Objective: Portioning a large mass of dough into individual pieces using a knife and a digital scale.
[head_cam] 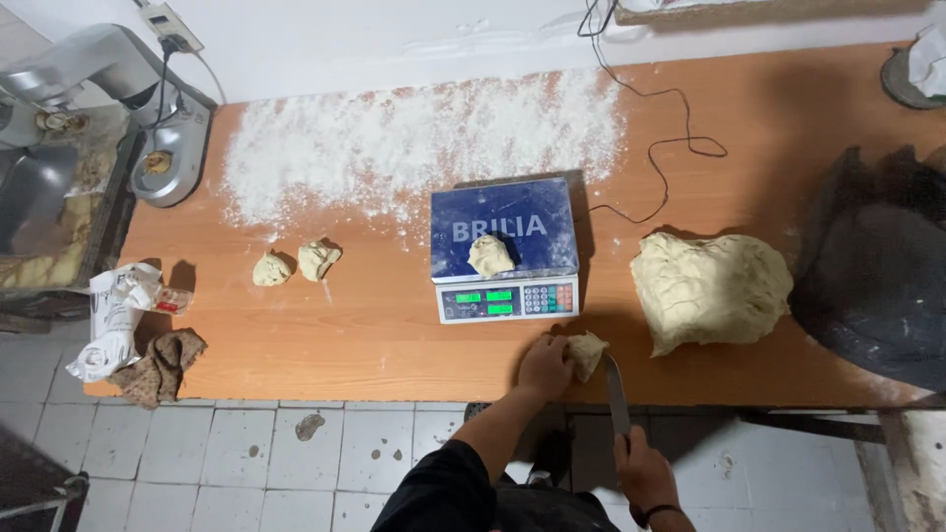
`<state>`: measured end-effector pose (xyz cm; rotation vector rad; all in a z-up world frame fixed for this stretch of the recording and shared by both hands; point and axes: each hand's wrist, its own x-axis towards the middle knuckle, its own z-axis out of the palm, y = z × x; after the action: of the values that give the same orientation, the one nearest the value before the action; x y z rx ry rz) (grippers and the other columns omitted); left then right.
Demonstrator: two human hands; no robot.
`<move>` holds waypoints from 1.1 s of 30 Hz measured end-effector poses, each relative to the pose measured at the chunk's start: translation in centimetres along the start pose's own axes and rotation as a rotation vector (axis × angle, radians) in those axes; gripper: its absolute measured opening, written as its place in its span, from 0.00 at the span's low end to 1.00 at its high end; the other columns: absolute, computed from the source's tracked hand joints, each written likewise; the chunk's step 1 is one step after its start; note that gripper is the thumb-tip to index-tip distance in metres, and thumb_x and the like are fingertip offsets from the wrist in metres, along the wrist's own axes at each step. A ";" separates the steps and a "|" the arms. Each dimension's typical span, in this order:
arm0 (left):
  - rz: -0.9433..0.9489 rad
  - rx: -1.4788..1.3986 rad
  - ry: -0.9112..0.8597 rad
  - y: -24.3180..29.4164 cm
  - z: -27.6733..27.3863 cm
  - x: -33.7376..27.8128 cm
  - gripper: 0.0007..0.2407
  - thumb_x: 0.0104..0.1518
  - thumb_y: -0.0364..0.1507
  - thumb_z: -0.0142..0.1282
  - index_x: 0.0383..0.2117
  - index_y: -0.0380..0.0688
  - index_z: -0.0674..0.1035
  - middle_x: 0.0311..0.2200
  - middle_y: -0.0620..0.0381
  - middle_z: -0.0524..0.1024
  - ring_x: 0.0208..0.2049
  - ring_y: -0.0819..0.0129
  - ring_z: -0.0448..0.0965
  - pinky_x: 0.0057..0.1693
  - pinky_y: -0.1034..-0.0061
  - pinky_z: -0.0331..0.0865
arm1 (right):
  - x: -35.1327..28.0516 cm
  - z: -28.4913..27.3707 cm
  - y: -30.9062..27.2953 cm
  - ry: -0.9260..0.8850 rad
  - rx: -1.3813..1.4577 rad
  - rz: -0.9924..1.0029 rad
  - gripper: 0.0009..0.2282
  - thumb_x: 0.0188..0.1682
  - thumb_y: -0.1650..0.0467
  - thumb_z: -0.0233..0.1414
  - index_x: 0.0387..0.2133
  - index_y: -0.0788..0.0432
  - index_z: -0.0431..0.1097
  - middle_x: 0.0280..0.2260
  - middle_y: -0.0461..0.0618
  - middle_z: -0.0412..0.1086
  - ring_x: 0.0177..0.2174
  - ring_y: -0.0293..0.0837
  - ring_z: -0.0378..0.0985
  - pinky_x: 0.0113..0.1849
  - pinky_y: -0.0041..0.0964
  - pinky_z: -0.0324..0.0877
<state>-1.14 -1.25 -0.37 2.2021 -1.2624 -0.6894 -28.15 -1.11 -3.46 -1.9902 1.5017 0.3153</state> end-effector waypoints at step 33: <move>0.105 0.119 0.057 -3.9 -2.8 1.0 0.11 0.58 0.36 0.53 0.30 0.47 0.87 0.31 0.50 0.84 0.29 0.45 0.81 0.38 0.55 0.72 | -1.0 -1.6 -10.5 0.032 -0.155 -0.157 0.13 0.55 0.58 0.40 0.40 0.54 0.60 0.22 0.58 0.76 0.25 0.67 0.77 0.30 0.63 0.66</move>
<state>3.55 0.06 -0.92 2.2147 -1.4111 -0.5188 -18.97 0.43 1.83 -2.2298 1.3660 0.3444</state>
